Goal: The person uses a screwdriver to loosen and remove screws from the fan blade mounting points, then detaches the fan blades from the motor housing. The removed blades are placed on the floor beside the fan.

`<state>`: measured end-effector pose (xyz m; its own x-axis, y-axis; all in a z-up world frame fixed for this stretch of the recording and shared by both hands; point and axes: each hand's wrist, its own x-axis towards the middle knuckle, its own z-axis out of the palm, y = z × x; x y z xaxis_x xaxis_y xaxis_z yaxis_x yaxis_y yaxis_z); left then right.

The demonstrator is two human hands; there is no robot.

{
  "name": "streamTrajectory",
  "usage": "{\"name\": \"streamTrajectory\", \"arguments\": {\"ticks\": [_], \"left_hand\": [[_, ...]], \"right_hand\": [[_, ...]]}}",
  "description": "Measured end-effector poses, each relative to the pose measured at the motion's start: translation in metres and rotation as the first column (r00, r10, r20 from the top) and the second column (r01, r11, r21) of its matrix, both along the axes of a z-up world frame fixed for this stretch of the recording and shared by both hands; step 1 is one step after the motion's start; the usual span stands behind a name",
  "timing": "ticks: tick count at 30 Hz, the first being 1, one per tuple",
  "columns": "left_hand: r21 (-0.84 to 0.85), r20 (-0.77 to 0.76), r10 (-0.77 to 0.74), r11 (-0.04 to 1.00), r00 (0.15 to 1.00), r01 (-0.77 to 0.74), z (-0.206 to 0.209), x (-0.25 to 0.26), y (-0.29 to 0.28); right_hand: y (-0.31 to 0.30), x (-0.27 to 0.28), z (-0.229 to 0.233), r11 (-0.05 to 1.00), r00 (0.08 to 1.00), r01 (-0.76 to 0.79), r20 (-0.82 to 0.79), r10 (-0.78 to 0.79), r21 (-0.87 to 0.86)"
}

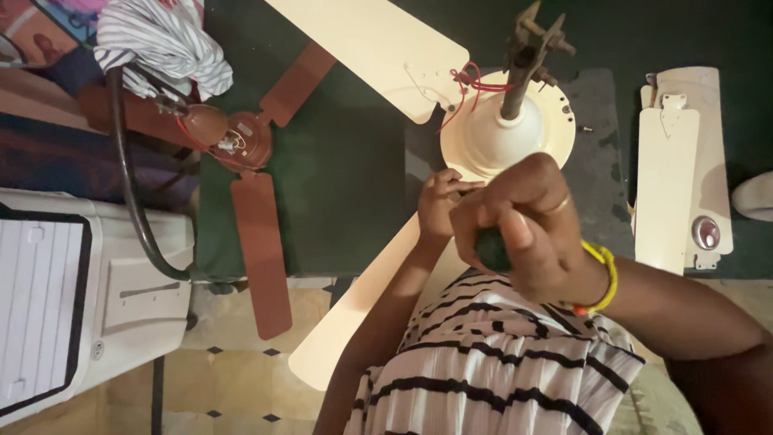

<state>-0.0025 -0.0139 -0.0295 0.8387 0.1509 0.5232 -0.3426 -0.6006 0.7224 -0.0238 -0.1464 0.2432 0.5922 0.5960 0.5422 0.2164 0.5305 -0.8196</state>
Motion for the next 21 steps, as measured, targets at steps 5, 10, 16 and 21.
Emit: {"name": "streamTrajectory", "arguments": {"ticks": [5, 10, 16, 21], "left_hand": [[-0.158, -0.150, -0.050, 0.987, 0.987, 0.026, 0.012, 0.003, -0.003], [-0.126, -0.143, -0.017, 0.992, 0.990, -0.002, 0.021, -0.001, -0.002], [-0.196, -0.097, -0.038, 0.980, 0.995, 0.018, 0.026, -0.006, 0.005], [-0.142, -0.224, 0.007, 0.989, 0.974, -0.040, 0.025, -0.001, -0.005]], "right_hand": [[-0.007, 0.028, 0.015, 0.993, 0.963, -0.116, 0.246, 0.113, -0.005], [0.004, 0.059, 0.037, 0.800, 0.716, -0.546, 0.357, 0.600, -0.250], [0.014, 0.038, 0.031, 0.988, 0.877, 0.085, 0.481, -0.012, -0.130], [0.003, 0.010, 0.023, 0.900, 0.876, 0.433, 0.259, -0.406, -0.053]]}}
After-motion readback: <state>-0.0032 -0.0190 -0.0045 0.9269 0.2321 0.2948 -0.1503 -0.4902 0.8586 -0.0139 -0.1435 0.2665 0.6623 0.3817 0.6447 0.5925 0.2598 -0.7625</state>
